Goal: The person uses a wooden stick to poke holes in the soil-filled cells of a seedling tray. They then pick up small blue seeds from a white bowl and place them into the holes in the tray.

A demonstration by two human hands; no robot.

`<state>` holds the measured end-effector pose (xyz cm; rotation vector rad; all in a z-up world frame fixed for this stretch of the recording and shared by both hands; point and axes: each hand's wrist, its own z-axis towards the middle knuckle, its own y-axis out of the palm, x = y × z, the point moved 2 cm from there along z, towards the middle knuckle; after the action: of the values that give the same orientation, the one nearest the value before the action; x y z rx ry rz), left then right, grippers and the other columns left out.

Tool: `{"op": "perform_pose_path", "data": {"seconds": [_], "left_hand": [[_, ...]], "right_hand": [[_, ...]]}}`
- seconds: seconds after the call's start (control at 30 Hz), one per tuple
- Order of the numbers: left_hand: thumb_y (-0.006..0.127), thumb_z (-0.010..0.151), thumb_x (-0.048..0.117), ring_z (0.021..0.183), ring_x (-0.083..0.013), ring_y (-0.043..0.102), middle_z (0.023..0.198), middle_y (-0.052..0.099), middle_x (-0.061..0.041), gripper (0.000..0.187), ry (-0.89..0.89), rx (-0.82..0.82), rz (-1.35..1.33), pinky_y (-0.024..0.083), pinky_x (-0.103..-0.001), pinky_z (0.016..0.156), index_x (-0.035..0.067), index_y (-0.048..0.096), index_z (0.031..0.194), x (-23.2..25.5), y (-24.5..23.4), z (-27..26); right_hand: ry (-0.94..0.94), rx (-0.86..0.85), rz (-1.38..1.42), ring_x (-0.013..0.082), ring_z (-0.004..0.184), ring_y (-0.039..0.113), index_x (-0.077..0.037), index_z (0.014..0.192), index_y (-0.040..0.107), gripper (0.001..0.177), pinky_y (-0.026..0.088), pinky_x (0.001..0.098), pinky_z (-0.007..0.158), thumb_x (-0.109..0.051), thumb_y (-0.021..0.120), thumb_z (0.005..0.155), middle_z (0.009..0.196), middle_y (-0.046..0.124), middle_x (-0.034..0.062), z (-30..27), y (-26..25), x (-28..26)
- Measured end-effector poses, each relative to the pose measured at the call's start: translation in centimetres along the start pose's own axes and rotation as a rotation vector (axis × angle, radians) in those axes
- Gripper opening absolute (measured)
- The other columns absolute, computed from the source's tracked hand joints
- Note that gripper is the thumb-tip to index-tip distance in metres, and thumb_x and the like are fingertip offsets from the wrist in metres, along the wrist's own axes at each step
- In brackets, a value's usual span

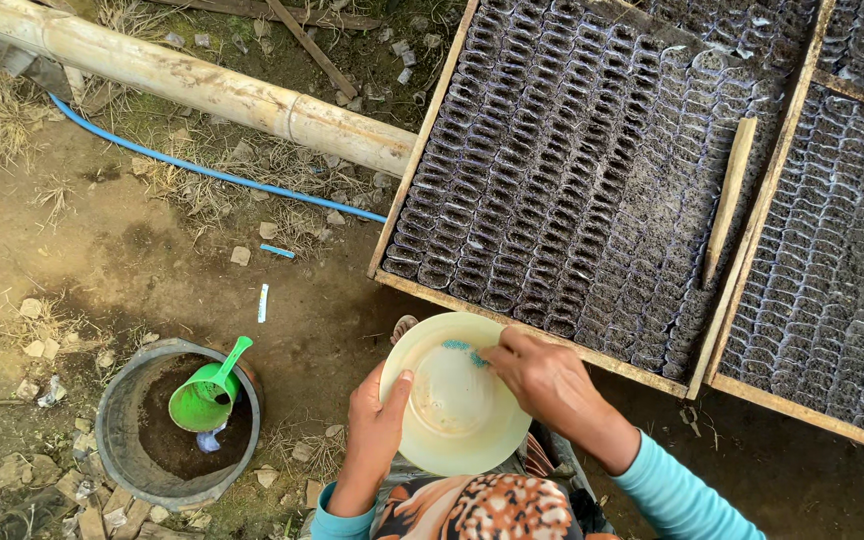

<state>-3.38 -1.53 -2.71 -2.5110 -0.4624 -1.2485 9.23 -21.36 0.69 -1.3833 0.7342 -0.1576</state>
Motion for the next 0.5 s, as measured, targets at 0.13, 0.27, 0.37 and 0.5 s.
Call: {"op": "perform_pose_path", "data": {"seconds": [0.13, 0.27, 0.37, 0.5], "left_hand": [[0.058, 0.093, 0.026, 0.079, -0.0092, 0.06, 0.087, 0.077, 0.0, 0.028, 0.026, 0.0, 0.028, 0.05, -0.029, 0.068, 0.009, 0.076, 0.105, 0.2, 0.3, -0.2], [0.057, 0.093, 0.026, 0.081, -0.0115, 0.062, 0.09, 0.077, -0.001, 0.031, -0.015, -0.01, 0.0, 0.051, -0.031, 0.069, 0.009, 0.076, 0.112, 0.6, 0.3, -0.4], [0.057, 0.094, 0.026, 0.083, -0.0122, 0.064, 0.093, 0.078, -0.002, 0.033, -0.024, -0.016, -0.005, 0.052, -0.031, 0.07, 0.009, 0.075, 0.114, 0.8, 0.4, -0.5], [0.057, 0.094, 0.026, 0.082, -0.0124, 0.064, 0.092, 0.078, -0.003, 0.031, -0.037, -0.007, -0.02, 0.052, -0.031, 0.068, 0.008, 0.075, 0.112, 1.0, 0.6, -0.6]], "right_hand": [[-0.064, -0.068, -0.179, 0.0222, 0.066, 0.057, -0.013, 0.115, 0.058, 0.038, 0.042, 0.0376, 0.041, 0.005, 0.053, 0.082, 0.087, 0.048, 0.0043, -0.3, 0.2, -0.7], [-0.125, -0.045, -0.21, 0.0226, 0.065, 0.054, -0.011, 0.091, 0.052, 0.013, 0.043, 0.0383, 0.044, 0.001, 0.056, 0.089, 0.088, 0.049, 0.0066, -0.4, 0.6, -0.4], [-0.177, -0.028, -0.31, 0.0192, 0.063, 0.052, -0.013, 0.085, 0.049, 0.016, 0.04, 0.0353, 0.042, 0.001, 0.055, 0.09, 0.086, 0.046, 0.0052, -0.2, 0.9, -0.2], [-0.182, -0.043, -0.399, 0.0169, 0.063, 0.054, -0.013, 0.092, 0.053, 0.013, 0.041, 0.033, 0.042, 0.0, 0.052, 0.093, 0.086, 0.047, 0.0043, 0.1, 1.0, -0.2]]}}
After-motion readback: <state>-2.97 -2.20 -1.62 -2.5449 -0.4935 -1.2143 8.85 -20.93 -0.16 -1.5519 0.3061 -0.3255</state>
